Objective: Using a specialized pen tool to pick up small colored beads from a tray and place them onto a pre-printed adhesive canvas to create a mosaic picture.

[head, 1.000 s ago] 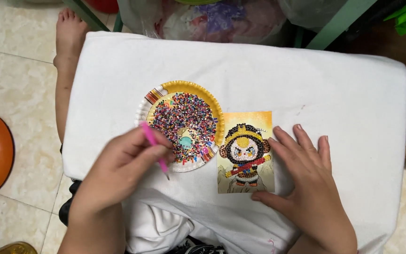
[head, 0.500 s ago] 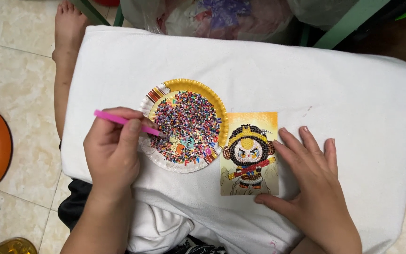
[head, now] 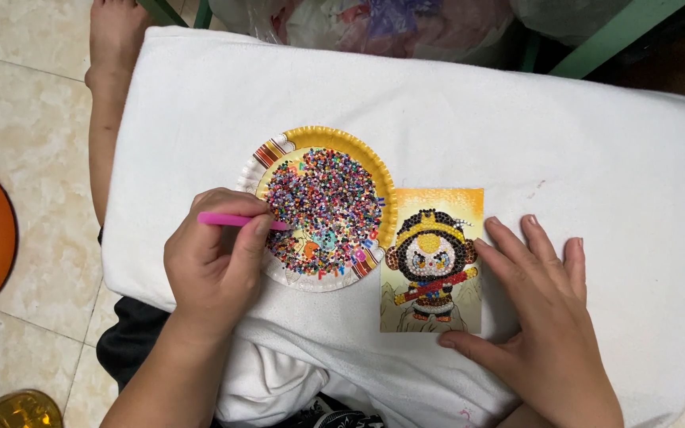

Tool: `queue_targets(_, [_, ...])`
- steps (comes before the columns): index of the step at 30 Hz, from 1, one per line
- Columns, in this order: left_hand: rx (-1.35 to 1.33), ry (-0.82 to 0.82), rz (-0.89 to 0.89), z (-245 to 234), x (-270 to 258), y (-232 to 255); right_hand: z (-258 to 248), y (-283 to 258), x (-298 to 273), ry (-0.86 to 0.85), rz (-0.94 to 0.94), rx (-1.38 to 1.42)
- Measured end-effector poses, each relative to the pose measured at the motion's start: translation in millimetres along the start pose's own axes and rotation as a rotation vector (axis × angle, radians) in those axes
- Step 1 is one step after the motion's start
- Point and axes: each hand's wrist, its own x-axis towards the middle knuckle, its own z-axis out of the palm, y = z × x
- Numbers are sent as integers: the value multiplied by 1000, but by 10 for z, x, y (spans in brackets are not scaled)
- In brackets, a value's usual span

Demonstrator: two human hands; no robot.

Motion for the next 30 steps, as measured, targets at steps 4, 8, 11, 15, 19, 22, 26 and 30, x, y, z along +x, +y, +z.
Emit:
queue_targets(4, [8, -19, 46, 9, 34, 33, -7, -10, 9, -7, 7, -16])
queue_targets(8, [-1, -6, 45, 19, 10, -18, -3, -2, 6, -8, 1, -10])
queue_targets(11, [5, -28, 56, 19, 29, -3, -4, 0, 5, -7, 4, -12])
queue_targets(15, [26, -38, 66, 24, 47, 5, -18, -11, 14, -13, 2, -1])
queue_targets(19, [1, -16, 46, 27, 11, -7, -20, -20, 16, -17, 11, -6])
queue_targets(22, [-120, 69, 54, 50, -48, 15, -17, -1, 12, -25, 9, -10])
queue_targets(26, [-288, 19, -29, 147, -184, 244, -18, 15, 13, -26, 34, -7])
queue_targets(30, [-337, -312, 156, 317, -271, 427, -26, 30, 19, -38, -4, -51])
